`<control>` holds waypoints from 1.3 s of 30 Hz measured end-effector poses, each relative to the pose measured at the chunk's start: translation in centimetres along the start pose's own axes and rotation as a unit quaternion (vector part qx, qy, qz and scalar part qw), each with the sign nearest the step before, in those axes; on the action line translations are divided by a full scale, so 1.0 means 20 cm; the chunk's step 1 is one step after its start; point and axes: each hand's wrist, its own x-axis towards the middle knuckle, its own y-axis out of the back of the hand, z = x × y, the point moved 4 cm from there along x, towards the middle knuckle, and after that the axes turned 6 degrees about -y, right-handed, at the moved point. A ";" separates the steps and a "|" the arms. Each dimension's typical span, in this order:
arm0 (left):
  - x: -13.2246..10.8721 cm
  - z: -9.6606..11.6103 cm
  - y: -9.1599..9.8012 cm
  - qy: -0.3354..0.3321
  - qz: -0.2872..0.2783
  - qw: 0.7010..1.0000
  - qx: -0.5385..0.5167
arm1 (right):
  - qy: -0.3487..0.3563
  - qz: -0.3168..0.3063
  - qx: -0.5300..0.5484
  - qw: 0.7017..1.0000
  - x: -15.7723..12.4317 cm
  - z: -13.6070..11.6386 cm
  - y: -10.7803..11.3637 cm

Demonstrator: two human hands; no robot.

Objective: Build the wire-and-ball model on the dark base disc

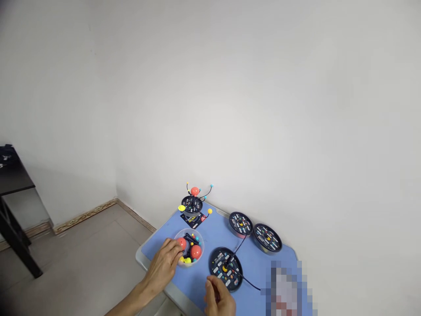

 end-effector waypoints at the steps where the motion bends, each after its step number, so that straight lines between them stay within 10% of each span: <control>1: -0.02 -0.02 0.02 -0.015 -0.003 1.000 0.009 | 0.044 -0.028 -0.052 0.997 0.02 -0.07 -0.04; 7: -0.12 -0.07 0.01 -0.082 0.001 0.996 0.038 | 0.203 -0.128 -0.457 0.857 0.13 -0.37 -0.34; 19: -0.16 -0.05 -0.05 -0.065 0.012 0.997 0.034 | 0.176 -0.132 -0.641 0.735 0.14 -0.34 -0.54; 28: -0.16 -0.05 -0.07 -0.072 0.023 0.996 0.037 | 0.160 -0.139 -0.602 0.769 0.16 -0.34 -0.59; 39: -0.12 -0.06 0.07 -0.038 0.115 0.992 -0.031 | 0.060 -0.202 -0.284 0.935 0.19 -0.39 -0.35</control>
